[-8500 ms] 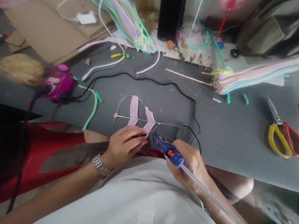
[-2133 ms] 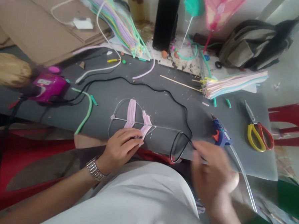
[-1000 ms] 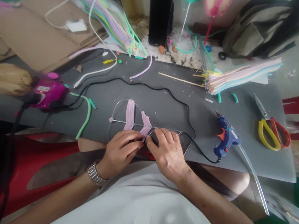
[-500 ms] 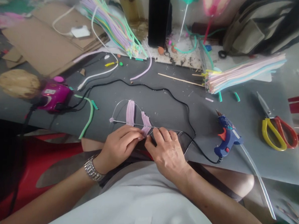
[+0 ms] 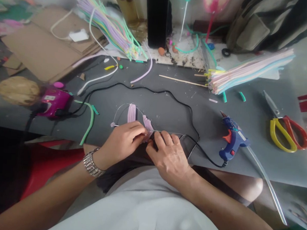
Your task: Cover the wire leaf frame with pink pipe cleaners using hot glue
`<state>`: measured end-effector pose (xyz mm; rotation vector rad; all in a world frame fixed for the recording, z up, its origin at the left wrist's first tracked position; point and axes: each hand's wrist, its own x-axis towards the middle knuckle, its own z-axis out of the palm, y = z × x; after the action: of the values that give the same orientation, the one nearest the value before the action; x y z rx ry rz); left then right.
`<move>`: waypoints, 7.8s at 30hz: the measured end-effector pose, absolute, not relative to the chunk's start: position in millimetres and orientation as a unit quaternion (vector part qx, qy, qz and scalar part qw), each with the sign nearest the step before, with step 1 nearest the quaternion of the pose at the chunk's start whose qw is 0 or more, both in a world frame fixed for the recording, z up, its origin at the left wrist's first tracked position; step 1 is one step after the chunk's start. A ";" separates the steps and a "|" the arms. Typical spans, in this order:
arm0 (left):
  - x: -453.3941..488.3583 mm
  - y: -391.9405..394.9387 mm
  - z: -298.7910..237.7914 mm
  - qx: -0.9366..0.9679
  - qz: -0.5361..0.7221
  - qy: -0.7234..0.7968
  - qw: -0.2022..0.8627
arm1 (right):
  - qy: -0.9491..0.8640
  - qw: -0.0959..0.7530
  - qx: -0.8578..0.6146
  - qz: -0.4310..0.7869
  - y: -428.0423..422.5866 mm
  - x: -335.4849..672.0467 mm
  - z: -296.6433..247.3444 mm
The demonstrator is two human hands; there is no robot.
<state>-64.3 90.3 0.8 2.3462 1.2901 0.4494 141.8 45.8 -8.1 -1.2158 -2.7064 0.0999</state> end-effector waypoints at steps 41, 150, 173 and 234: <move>-65.9 104.2 6.9 0.813 0.150 0.477 0.299 | -0.924 0.063 -0.377 0.000 40.4 143.5 -4.8; -22.7 2.5 30.6 0.343 0.575 0.441 0.598 | -0.728 0.415 -0.532 0.117 -39.9 138.4 20.1; 3.1 -24.2 25.5 0.351 0.531 0.378 0.672 | -0.455 0.517 -0.420 0.591 -53.8 132.0 2.5; -0.6 -31.6 11.9 0.428 0.519 0.417 0.611 | -0.382 0.610 -0.474 0.508 -40.1 143.7 10.1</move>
<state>-0.6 -31.6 11.9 0.9878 0.9618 1.1969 143.7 -40.1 10.1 -1.0942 -0.8820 1.1719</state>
